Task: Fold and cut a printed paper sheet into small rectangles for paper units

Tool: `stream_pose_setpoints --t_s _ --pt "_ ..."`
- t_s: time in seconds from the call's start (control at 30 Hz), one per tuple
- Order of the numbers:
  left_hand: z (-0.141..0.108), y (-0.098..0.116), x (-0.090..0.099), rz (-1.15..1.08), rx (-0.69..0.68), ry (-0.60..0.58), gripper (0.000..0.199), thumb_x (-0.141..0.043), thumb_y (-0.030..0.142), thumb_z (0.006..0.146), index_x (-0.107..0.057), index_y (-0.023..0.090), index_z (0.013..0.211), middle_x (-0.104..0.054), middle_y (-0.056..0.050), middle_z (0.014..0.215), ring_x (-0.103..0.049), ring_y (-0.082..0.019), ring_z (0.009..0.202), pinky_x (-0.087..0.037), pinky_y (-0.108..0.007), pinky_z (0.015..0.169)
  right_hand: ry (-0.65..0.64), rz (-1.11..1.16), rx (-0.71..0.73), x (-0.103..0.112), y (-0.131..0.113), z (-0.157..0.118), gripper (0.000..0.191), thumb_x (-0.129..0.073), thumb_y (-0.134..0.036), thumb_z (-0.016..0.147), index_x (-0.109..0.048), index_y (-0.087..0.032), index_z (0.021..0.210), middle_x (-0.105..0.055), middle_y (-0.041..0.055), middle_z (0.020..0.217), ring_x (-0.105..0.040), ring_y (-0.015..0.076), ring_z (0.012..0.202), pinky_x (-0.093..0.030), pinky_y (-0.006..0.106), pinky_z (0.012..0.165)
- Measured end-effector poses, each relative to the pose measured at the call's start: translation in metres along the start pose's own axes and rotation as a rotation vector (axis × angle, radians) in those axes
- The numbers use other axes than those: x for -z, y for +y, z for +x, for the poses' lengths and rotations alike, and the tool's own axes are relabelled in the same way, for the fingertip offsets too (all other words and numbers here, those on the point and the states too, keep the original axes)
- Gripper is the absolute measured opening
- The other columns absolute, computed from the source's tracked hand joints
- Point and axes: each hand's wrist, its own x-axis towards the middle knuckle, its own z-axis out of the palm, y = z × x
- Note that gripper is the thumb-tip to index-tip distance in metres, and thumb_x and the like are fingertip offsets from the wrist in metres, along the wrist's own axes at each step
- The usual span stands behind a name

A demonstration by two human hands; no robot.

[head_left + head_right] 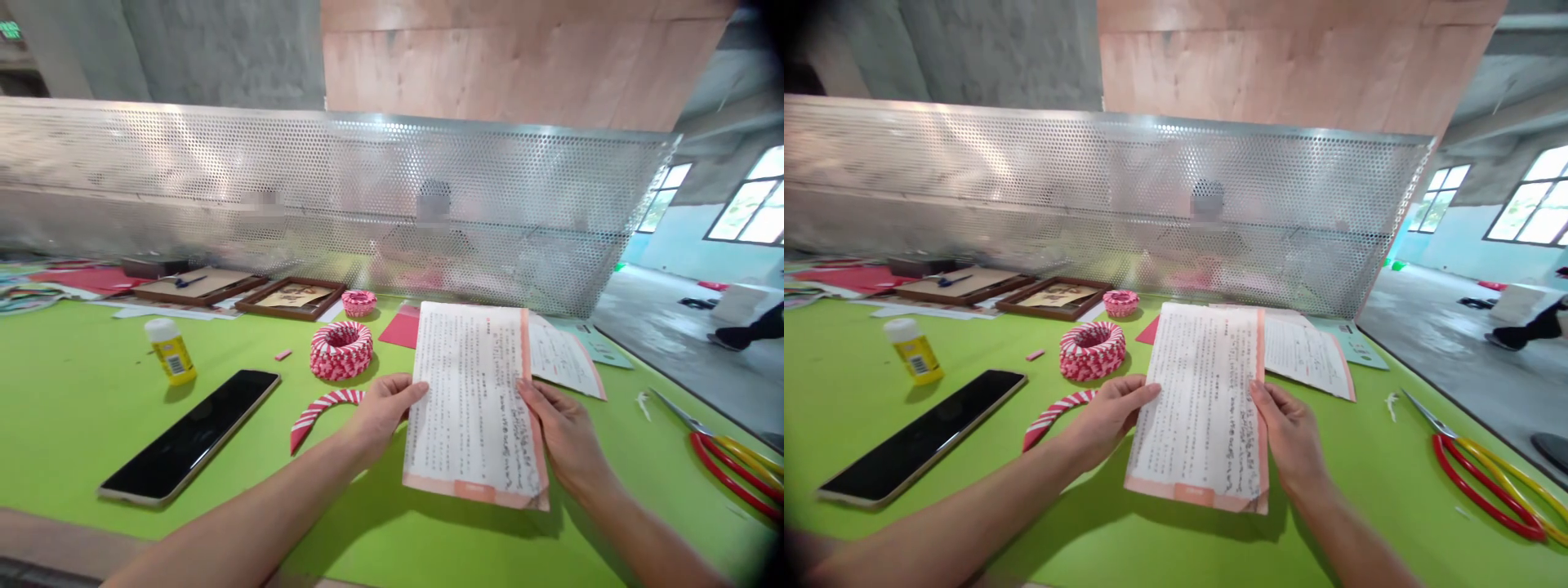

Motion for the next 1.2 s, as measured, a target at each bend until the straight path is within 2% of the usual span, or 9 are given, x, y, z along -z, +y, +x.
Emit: stream_pose_setpoints --t_s 0.27,0.37,0.47,0.5,0.63,0.7,0.87,1.03,1.2 --pt "0.004 0.009 0.004 0.146 -0.068 0.099 0.024 -0.061 0.037 0.066 -0.056 0.014 0.064 -0.061 -0.001 0.060 -0.053 -0.012 0.051 -0.040 -0.025 0.050 -0.085 -0.072 -0.014 -0.002 -0.001 -0.003 0.018 -0.062 -0.035 0.068 -0.066 -0.018 0.070 -0.063 0.0007 0.060 -0.055 0.0141 0.056 -0.044 0.027 0.055" --pt "0.001 0.023 0.008 0.269 -0.090 0.075 0.025 -0.060 0.037 0.066 -0.053 0.014 0.060 -0.054 0.002 0.052 -0.046 -0.009 0.044 -0.032 -0.022 0.044 0.156 -0.219 0.148 0.008 -0.007 0.002 0.025 -0.059 -0.038 0.069 -0.063 -0.020 0.085 -0.062 0.0020 0.076 -0.052 0.0139 0.062 -0.042 0.028 0.058" --pt "-0.004 0.043 0.010 0.424 -0.133 0.011 0.027 -0.059 0.033 0.067 -0.047 0.015 0.051 -0.038 0.008 0.043 -0.030 -0.005 0.038 -0.018 -0.020 0.040 0.334 -0.383 0.490 0.009 -0.026 0.000 0.032 -0.058 -0.034 0.070 -0.056 -0.025 0.101 -0.058 0.0031 0.097 -0.053 0.0171 0.081 -0.042 0.032 0.070" --pt "-0.006 0.050 0.008 0.466 -0.146 -0.014 0.028 -0.059 0.031 0.067 -0.045 0.015 0.050 -0.034 0.008 0.043 -0.027 -0.004 0.038 -0.015 -0.021 0.040 0.288 -0.453 0.630 0.005 -0.036 -0.003 0.029 -0.056 -0.031 0.072 -0.055 -0.025 0.101 -0.058 0.0032 0.098 -0.053 0.0178 0.084 -0.042 0.033 0.073" --pt "-0.016 0.071 -0.009 0.769 -0.287 -0.124 0.031 -0.053 0.024 0.071 -0.034 0.017 0.047 -0.026 0.008 0.047 -0.024 -0.006 0.043 -0.014 -0.022 0.041 -0.162 -0.933 1.138 -0.029 -0.077 -0.023 0.025 -0.051 -0.023 0.076 -0.056 -0.024 0.100 -0.054 0.0048 0.102 -0.049 0.0204 0.096 -0.038 0.036 0.082" --pt "-0.024 0.076 -0.022 1.001 -0.424 -0.167 0.031 -0.048 0.020 0.073 -0.031 0.017 0.048 -0.025 0.007 0.048 -0.025 -0.006 0.045 -0.017 -0.022 0.042 -0.278 -1.180 1.271 -0.046 -0.094 -0.031 0.031 -0.051 -0.025 0.076 -0.053 -0.025 0.107 -0.049 0.0051 0.114 -0.042 0.0236 0.105 -0.034 0.040 0.086" --pt "-0.048 0.074 -0.044 1.356 -0.523 -0.183 0.022 -0.043 0.013 0.071 -0.036 0.016 0.051 -0.041 0.004 0.049 -0.036 -0.007 0.046 -0.024 -0.021 0.044 -0.505 -1.383 1.372 -0.058 -0.112 -0.041 0.017 -0.046 -0.024 0.080 -0.060 -0.024 0.089 -0.056 0.0013 0.109 -0.041 0.0217 0.107 -0.028 0.042 0.090" --pt "-0.060 0.071 -0.052 1.535 -0.598 -0.222 0.020 -0.041 0.016 0.076 -0.047 0.016 0.058 -0.057 0.000 0.061 -0.047 -0.010 0.053 -0.027 -0.023 0.047 -0.594 -1.427 1.484 -0.049 -0.110 -0.048 0.021 -0.041 -0.015 0.080 -0.060 -0.023 0.077 -0.061 0.0004 0.093 -0.051 0.0211 0.092 -0.030 0.042 0.084" --pt "-0.067 0.075 -0.050 1.662 -0.631 -0.283 0.017 -0.044 0.016 0.075 -0.047 0.016 0.058 -0.051 0.002 0.057 -0.041 -0.009 0.048 -0.024 -0.024 0.046 -0.578 -1.374 1.561 -0.035 -0.111 -0.043 0.020 -0.041 -0.017 0.081 -0.059 -0.024 0.074 -0.063 -0.0022 0.086 -0.054 0.0173 0.084 -0.035 0.038 0.078"
